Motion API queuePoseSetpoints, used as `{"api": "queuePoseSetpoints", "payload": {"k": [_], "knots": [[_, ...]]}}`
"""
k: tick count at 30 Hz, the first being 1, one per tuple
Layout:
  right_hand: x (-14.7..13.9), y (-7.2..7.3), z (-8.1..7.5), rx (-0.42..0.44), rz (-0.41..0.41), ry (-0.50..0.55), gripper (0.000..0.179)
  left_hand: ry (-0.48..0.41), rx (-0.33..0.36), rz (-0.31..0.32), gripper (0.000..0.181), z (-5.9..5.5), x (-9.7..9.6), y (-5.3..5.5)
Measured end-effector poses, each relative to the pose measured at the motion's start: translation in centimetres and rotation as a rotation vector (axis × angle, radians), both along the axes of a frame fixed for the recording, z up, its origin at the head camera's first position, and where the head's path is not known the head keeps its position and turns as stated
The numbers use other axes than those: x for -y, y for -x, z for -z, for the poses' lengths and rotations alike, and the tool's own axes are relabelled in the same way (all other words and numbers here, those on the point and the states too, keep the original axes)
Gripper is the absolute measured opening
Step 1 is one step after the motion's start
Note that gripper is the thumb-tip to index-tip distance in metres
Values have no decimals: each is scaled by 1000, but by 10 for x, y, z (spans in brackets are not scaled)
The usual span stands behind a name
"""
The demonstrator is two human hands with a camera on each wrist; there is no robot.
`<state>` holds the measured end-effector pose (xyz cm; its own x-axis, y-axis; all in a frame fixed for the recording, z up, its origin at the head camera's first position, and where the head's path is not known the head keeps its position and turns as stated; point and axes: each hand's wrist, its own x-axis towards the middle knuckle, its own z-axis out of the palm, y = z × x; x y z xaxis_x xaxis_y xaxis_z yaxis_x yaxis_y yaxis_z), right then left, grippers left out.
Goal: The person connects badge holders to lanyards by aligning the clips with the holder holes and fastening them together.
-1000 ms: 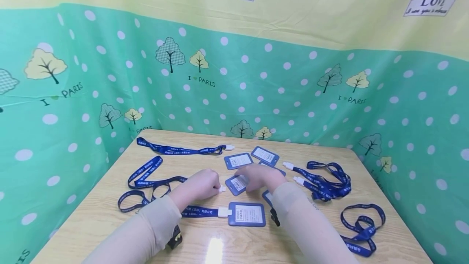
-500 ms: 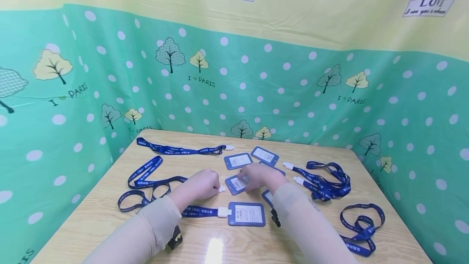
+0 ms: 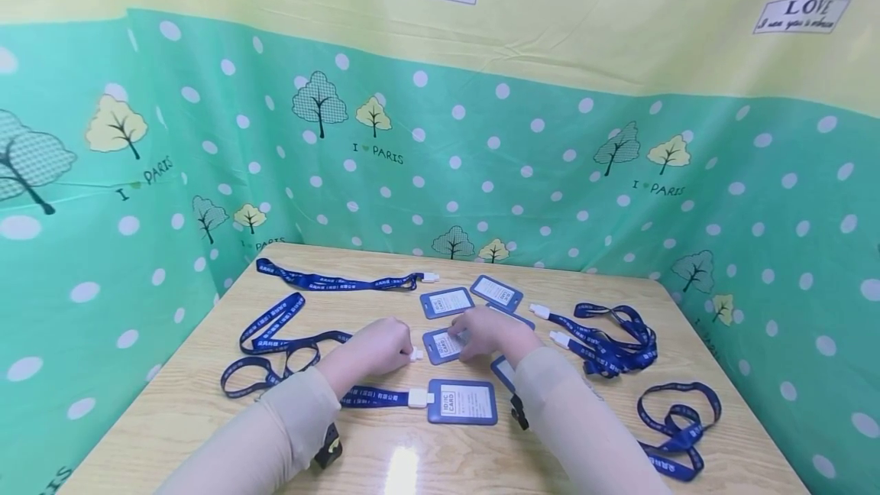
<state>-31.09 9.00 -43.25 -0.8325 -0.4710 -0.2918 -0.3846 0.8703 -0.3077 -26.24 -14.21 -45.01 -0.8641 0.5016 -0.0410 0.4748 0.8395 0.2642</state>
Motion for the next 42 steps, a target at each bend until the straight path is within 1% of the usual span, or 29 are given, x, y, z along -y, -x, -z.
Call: {"api": "queuePoseSetpoints", "payload": {"k": [12,21,28,34,37,42], "knots": [[-3,-3,3,-28,33,5,50,3,0,2,33,-2,-1,-2],[-4,-11,5,-80,51,19,48,-4,10,-16,29,-1,-2,-2],[-5,-17,7,-84,86,45,48,5,12,-15,34,0,-2,-2],[-8,-21,9,-91,102,48,48,-5,12,-19,28,-1,-3,-1],[-9,-22,11,-103,96,51,48,-11,21,-26,25,0,-3,-1],[-8,-23,12,-122,82,52,46,-5,10,-29,27,2,-1,0]]}}
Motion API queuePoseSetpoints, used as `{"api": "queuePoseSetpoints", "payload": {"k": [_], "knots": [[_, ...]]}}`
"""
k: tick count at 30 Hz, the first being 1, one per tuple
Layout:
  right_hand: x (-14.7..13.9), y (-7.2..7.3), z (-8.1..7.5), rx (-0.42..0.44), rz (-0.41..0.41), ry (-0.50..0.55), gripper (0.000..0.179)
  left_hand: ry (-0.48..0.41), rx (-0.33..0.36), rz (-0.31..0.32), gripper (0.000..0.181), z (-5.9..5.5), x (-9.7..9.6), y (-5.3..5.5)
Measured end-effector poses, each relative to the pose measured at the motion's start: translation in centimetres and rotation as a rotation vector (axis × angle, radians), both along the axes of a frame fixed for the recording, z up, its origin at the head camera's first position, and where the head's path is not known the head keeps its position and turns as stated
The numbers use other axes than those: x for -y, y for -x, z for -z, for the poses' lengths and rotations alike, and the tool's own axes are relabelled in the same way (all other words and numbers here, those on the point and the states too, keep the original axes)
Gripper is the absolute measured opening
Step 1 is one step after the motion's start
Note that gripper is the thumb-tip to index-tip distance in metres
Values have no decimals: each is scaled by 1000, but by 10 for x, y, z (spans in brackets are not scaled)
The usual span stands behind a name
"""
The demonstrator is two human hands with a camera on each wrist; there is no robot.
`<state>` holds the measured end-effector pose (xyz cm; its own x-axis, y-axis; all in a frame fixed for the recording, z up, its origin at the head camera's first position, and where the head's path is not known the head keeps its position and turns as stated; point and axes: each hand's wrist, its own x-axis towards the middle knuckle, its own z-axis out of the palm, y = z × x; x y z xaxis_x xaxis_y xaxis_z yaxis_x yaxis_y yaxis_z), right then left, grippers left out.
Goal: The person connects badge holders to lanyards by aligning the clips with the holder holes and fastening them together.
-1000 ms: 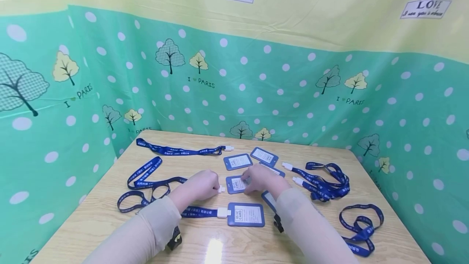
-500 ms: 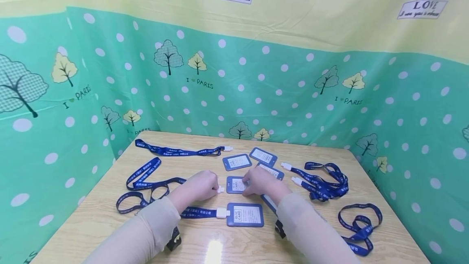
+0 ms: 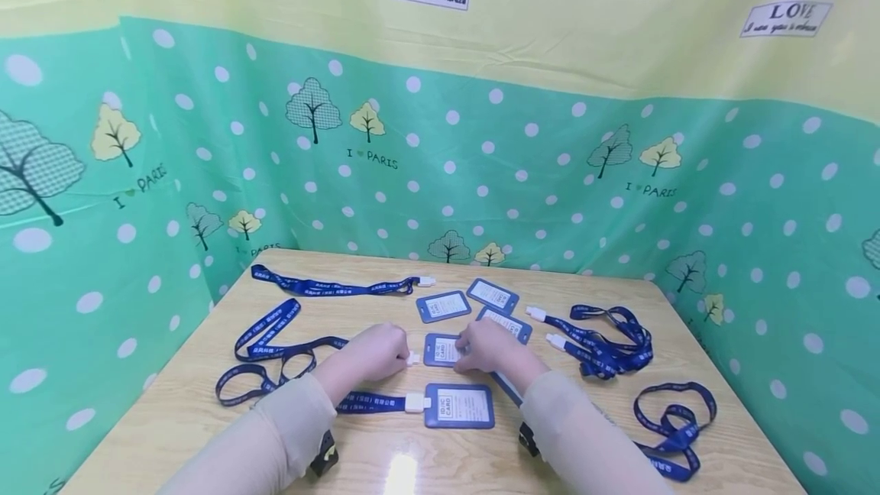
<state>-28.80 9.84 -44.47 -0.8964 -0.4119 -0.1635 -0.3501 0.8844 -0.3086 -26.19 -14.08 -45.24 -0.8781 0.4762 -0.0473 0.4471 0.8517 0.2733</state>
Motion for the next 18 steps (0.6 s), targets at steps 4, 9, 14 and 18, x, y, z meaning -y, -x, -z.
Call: {"api": "queuePoseSetpoints", "payload": {"k": [4,9,14,18], "knots": [[0,0,0,8,8,-11,47,1,-7,-4,30,1,-1,-1],[-1,0,-2,21,9,-16,47,-3,-25,-3,29,4,-2,-2],[0,-1,-3,25,6,-24,45,-4,-37,0,32,5,-1,-2],[1,-2,-3,23,7,-29,45,2,-47,0,31,7,0,-2]]}}
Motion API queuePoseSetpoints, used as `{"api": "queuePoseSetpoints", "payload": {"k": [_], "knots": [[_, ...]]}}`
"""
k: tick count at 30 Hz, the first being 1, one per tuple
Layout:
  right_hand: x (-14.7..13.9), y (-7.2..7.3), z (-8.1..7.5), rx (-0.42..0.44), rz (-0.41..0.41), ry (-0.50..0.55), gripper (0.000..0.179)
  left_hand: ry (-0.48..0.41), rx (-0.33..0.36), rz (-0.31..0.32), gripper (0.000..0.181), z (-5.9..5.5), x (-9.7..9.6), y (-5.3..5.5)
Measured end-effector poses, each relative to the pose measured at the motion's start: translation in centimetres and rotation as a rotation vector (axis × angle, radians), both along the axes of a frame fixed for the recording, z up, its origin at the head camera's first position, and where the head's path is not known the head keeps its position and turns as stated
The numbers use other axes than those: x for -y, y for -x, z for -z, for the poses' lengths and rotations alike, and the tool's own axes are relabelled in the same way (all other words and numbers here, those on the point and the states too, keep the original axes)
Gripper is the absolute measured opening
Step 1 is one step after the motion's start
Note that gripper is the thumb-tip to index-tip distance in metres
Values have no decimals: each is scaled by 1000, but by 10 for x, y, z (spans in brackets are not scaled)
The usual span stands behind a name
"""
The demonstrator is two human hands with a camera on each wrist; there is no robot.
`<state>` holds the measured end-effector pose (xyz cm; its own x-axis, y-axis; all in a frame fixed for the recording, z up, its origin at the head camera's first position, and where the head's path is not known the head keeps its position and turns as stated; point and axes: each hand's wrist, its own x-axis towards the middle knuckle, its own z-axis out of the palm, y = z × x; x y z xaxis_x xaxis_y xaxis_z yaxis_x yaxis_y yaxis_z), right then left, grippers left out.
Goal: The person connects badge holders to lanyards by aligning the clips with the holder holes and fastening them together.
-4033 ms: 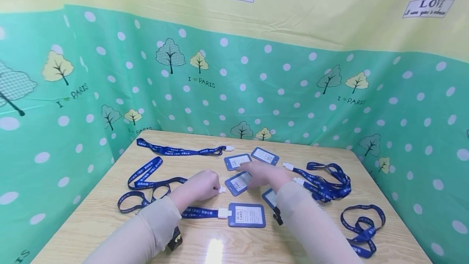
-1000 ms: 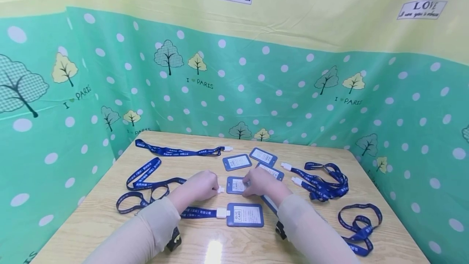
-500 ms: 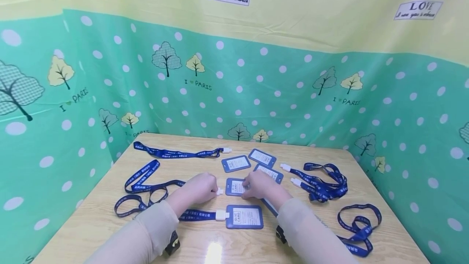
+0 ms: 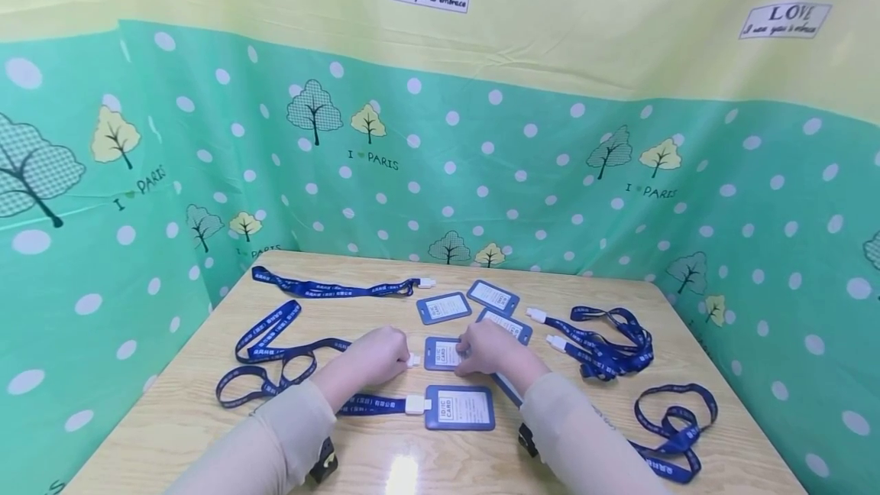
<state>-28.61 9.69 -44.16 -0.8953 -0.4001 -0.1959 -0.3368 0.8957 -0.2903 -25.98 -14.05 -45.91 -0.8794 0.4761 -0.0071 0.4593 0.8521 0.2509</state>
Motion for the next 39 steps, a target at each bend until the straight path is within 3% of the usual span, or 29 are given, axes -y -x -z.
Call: {"api": "queuePoseSetpoints", "payload": {"k": [22,32,39], "knots": [[0,-3,2,-10,-15,-8,43,-12,-4,-5,30,1,1,1],[0,-4,2,9,-1,-12,42,-5,-56,22,6,4,0,1],[0,-3,2,-1,-16,-15,43,-19,-44,18,8,5,1,3]]}}
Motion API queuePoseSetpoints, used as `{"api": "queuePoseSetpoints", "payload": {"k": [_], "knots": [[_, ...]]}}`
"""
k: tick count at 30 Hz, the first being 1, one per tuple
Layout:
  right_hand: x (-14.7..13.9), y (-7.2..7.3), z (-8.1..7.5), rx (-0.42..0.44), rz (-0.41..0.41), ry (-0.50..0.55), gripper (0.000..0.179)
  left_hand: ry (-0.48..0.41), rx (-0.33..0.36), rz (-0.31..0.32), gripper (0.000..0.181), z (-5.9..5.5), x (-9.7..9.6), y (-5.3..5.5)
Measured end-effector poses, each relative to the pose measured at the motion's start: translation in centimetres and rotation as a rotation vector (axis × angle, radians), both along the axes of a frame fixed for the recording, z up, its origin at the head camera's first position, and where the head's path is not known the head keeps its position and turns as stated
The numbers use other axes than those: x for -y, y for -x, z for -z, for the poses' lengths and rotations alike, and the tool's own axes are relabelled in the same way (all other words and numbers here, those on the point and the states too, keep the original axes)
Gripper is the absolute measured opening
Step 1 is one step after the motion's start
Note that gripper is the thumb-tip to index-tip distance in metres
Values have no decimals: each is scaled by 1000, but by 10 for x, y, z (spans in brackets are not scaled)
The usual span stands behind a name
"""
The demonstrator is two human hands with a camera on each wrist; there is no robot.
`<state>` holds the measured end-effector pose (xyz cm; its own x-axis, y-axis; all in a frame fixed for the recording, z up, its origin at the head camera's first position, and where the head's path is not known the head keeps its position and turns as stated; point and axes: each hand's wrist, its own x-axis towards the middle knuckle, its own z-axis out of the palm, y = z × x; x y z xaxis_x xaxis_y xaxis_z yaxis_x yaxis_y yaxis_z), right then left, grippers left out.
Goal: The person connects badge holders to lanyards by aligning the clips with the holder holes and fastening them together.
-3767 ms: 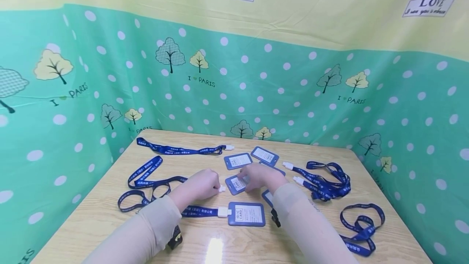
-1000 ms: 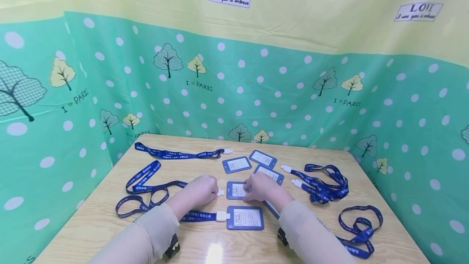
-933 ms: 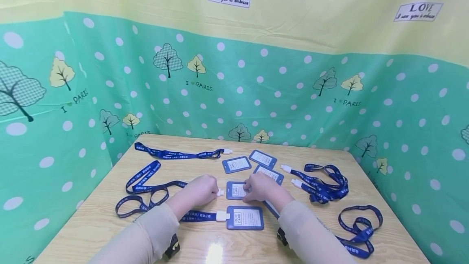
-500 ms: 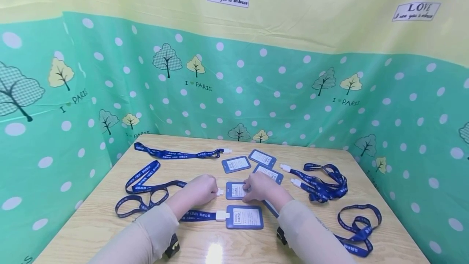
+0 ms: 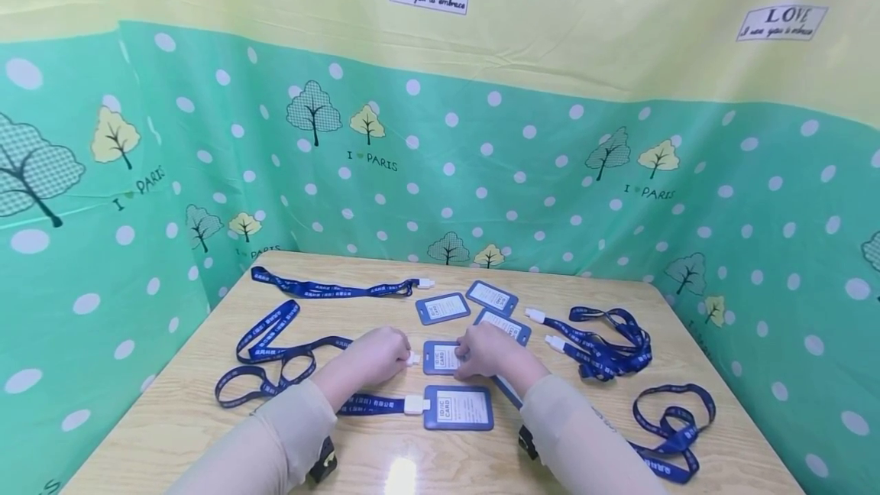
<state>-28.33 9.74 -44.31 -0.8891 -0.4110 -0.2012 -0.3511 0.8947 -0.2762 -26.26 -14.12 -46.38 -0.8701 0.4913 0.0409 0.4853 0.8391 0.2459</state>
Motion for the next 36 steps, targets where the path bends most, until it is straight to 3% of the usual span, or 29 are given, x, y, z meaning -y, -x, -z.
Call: {"api": "queuePoseSetpoints", "payload": {"k": [5,15,23,36], "knots": [[0,0,0,-6,1,-2,43,-8,17,-5,9,0,1,1],[2,0,1,11,19,1,43,35,-35,71,11,0,7,3],[2,0,1,6,22,2,43,21,-61,118,11,0,10,4],[2,-1,-1,9,22,-3,43,41,-52,93,14,-2,8,2]]}}
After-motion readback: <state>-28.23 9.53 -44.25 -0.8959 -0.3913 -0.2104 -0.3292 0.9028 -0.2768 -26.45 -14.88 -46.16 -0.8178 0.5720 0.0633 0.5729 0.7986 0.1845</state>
